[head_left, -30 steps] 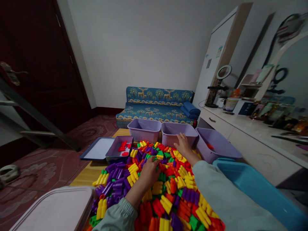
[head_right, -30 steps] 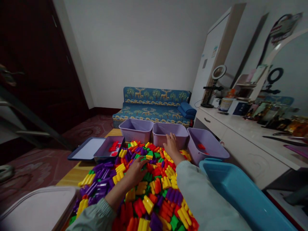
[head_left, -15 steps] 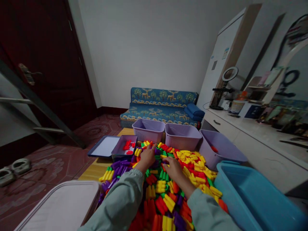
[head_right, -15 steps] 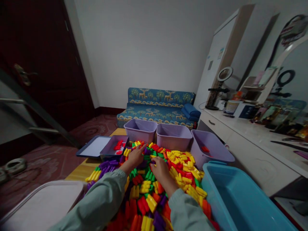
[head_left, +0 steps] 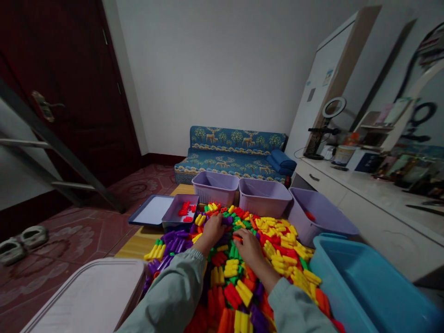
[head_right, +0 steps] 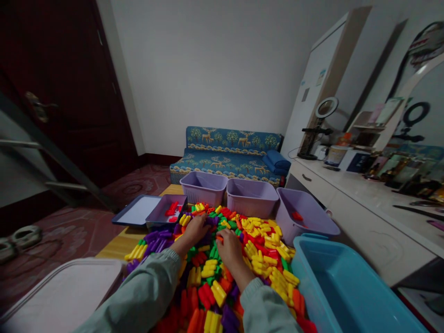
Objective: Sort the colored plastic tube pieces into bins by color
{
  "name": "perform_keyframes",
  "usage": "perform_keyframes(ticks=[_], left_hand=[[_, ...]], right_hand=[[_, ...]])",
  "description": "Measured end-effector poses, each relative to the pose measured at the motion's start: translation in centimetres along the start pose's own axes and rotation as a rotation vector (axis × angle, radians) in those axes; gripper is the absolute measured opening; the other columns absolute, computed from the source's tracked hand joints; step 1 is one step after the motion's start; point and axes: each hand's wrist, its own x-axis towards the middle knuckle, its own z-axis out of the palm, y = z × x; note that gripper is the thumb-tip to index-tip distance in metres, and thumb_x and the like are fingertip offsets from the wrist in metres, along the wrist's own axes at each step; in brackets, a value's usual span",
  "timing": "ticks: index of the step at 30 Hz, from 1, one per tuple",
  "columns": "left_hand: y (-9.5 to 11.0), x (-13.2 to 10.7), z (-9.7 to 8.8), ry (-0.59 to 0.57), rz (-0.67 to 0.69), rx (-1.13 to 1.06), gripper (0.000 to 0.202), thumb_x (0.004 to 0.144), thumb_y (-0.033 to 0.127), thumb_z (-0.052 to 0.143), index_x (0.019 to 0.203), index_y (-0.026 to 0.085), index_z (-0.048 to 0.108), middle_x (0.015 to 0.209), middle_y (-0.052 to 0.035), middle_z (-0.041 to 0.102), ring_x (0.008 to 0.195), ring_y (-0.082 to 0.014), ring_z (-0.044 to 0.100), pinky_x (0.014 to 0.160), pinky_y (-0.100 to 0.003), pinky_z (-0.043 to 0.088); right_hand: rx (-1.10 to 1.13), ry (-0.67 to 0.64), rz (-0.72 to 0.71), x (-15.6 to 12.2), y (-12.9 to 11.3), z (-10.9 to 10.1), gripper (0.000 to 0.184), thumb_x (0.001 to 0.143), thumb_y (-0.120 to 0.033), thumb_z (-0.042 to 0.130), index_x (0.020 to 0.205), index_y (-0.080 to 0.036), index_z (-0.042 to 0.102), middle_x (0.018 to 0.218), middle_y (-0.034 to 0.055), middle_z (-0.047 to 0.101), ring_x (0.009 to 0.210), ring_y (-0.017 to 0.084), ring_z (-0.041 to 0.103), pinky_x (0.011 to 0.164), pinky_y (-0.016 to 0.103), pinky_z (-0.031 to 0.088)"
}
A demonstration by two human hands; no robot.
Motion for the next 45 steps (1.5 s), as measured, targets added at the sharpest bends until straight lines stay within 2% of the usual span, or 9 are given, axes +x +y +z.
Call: perform_keyframes(ticks=[4, 8, 12, 15, 19, 23, 30, 34, 45], left_hand=[[0.1, -1.0, 0.2, 0.099, -0.171, -0.446, 0.014, 0.079, 0.027, 0.060, 0.085, 0.014, 0.057, 0.074, -0.0025, 0.061, 0.071, -0.0158, 0.060, 0.066, -0.026, 0.045], [1.3, -2.7, 0.0, -0.093, -0.289, -1.265, 0.029, 0.073, 0.040, 0.066, 0.084, 0.015, 0.055, 0.061, 0.0038, 0.053, 0.052, -0.0092, 0.053, 0.052, -0.020, 0.041], [2.0, -4.3, 0.2, -0.187, -0.277, -1.528, 0.042, 0.065, 0.045, 0.073, 0.092, 0.017, 0.055, 0.064, 0.0033, 0.055, 0.055, -0.0089, 0.056, 0.051, -0.018, 0.040], [1.8, -4.5, 0.7, -0.162, -0.264, -1.404, 0.038, 0.074, 0.044, 0.063, 0.098, 0.017, 0.054, 0.062, 0.0033, 0.054, 0.053, -0.0102, 0.055, 0.049, -0.019, 0.040], [1.3, -4.7, 1.4, 0.084, -0.130, -0.763, 0.019, 0.081, 0.022, 0.048, 0.096, 0.016, 0.058, 0.074, -0.0040, 0.064, 0.070, -0.0165, 0.062, 0.064, -0.026, 0.047], [1.5, -5.6, 1.5, 0.092, -0.063, -0.261, 0.026, 0.082, 0.018, 0.045, 0.102, 0.014, 0.061, 0.082, -0.0113, 0.068, 0.079, -0.0243, 0.065, 0.068, -0.031, 0.046], [1.9, -6.3, 1.0, 0.254, 0.015, -0.378, 0.029, 0.086, 0.013, 0.040, 0.106, 0.016, 0.061, 0.100, -0.0098, 0.065, 0.094, -0.0197, 0.061, 0.082, -0.031, 0.046], [1.9, -6.5, 1.2, 0.292, 0.027, -0.303, 0.029, 0.085, 0.014, 0.043, 0.104, 0.017, 0.065, 0.105, -0.0096, 0.061, 0.100, -0.0221, 0.054, 0.086, -0.035, 0.045], [2.5, -7.2, 1.0, 0.166, 0.016, -0.172, 0.021, 0.084, 0.021, 0.052, 0.090, 0.023, 0.072, 0.099, -0.0038, 0.064, 0.099, -0.0206, 0.049, 0.086, -0.031, 0.041]], right_hand=[[0.166, 0.076, 0.050, 0.0, -0.2, 0.2, 0.027, 0.079, -0.020, 0.054, 0.102, -0.019, 0.067, 0.104, 0.0089, 0.069, 0.095, 0.022, 0.064, 0.089, 0.035, 0.048], [0.421, 0.141, 0.098, 0.3, -1.1, 0.0, 0.038, 0.082, -0.036, 0.054, 0.114, -0.017, 0.060, 0.107, 0.0103, 0.068, 0.094, 0.021, 0.065, 0.086, 0.035, 0.050], [0.574, 0.103, 0.131, 0.7, -2.3, -0.5, 0.044, 0.082, -0.045, 0.054, 0.114, -0.016, 0.061, 0.101, 0.0096, 0.070, 0.092, 0.022, 0.066, 0.083, 0.033, 0.051], [0.560, 0.049, 0.139, 0.7, -3.0, -0.7, 0.044, 0.080, -0.045, 0.056, 0.113, -0.016, 0.062, 0.092, 0.0085, 0.071, 0.083, 0.022, 0.067, 0.077, 0.034, 0.052], [0.496, 0.012, 0.085, 0.8, -3.6, -0.5, 0.039, 0.078, -0.039, 0.059, 0.111, -0.018, 0.063, 0.100, 0.0089, 0.071, 0.094, 0.023, 0.066, 0.084, 0.036, 0.051], [0.479, 0.018, 0.043, 0.8, -4.0, -0.1, 0.034, 0.076, -0.033, 0.059, 0.106, -0.019, 0.066, 0.103, 0.0084, 0.070, 0.099, 0.024, 0.064, 0.090, 0.036, 0.048], [0.870, 0.089, 0.441, 1.1, -3.0, 0.4, 0.030, 0.074, -0.045, 0.062, 0.087, -0.018, 0.063, 0.057, -0.0008, 0.063, 0.041, 0.013, 0.055, 0.035, 0.022, 0.040], [1.127, 0.063, 0.647, 2.2, -3.2, -0.3, 0.033, 0.067, -0.033, 0.071, 0.094, -0.019, 0.059, 0.061, -0.0014, 0.065, 0.050, 0.014, 0.063, 0.037, 0.019, 0.044], [1.306, 0.073, 0.684, 12.0, -6.3, -2.5, 0.011, 0.077, -0.012, 0.062, 0.078, -0.017, 0.052, 0.053, -0.0028, 0.059, 0.050, 0.011, 0.061, 0.052, 0.025, 0.056]])
